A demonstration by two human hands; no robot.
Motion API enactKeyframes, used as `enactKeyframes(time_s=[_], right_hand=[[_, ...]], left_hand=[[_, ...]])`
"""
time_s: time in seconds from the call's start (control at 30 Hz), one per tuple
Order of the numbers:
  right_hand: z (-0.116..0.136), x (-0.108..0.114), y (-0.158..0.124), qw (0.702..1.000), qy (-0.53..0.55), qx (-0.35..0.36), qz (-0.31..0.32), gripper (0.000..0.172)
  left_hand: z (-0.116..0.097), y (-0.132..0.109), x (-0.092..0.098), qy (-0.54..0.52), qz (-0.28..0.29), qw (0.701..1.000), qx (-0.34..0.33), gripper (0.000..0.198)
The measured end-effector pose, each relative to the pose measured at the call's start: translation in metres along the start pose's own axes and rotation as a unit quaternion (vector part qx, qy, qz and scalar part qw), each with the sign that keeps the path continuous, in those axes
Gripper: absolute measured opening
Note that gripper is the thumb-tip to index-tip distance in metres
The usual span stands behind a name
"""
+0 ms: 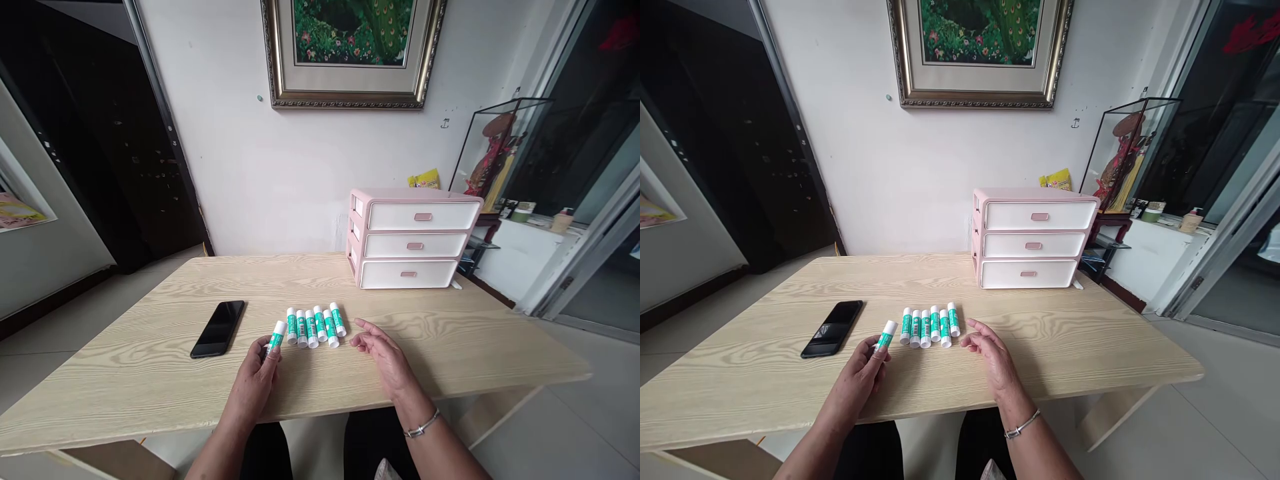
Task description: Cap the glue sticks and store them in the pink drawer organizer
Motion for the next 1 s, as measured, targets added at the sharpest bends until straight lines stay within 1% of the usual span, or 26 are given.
enactKeyframes(time_s=[0.13,0.23,0.37,0.43,0.6,0.7,0.83,0.9,1.0], right_hand=[[0.0,-0.002,-0.001,1.0,-0.024,0.003,-0.001,0.047],[0.0,-0.008,-0.002,0.999,-0.054,0.002,0.004,0.048],[0.0,-0.017,-0.004,0.997,-0.069,0.008,0.023,0.049],[-0.002,-0.018,-0.004,0.997,-0.069,0.008,0.026,0.049],[-0.007,-0.014,-0.002,0.999,-0.051,0.003,0.008,0.048],[-0.005,-0.017,-0.003,0.999,-0.052,0.002,0.006,0.05],[0.009,-0.037,-0.009,0.997,-0.067,0.013,0.037,0.056],[0.019,-0.051,-0.014,0.994,-0.081,0.032,0.065,0.057],[0.029,-0.071,-0.02,0.987,-0.1,0.05,0.119,0.054]], left_hand=[[-0.002,-0.003,-0.004,0.004,0.022,1.0,-0.006,0.062],[-0.007,-0.012,-0.01,0.021,0.05,0.998,-0.022,0.059],[-0.012,-0.022,-0.018,0.035,0.085,0.995,-0.033,0.054],[-0.013,-0.024,-0.02,0.033,0.091,0.995,-0.034,0.053],[-0.013,-0.022,-0.019,0.033,0.089,0.995,-0.034,0.053],[-0.013,-0.021,-0.018,0.048,0.089,0.994,-0.045,0.051],[-0.018,-0.027,-0.02,0.078,0.095,0.989,-0.08,0.047],[-0.024,-0.033,-0.023,0.094,0.106,0.985,-0.101,0.044],[-0.032,-0.043,-0.028,0.109,0.127,0.979,-0.117,0.041]])
Point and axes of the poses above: each hand's wrist, its own y-axis towards the middle knuckle, its own x-axis out of the back of the hand, z = x × y, the point moved 6 cm from there along y, towards the middle knuckle, and after that the axes turned 10 degrees about x, right-handed, at the moved point
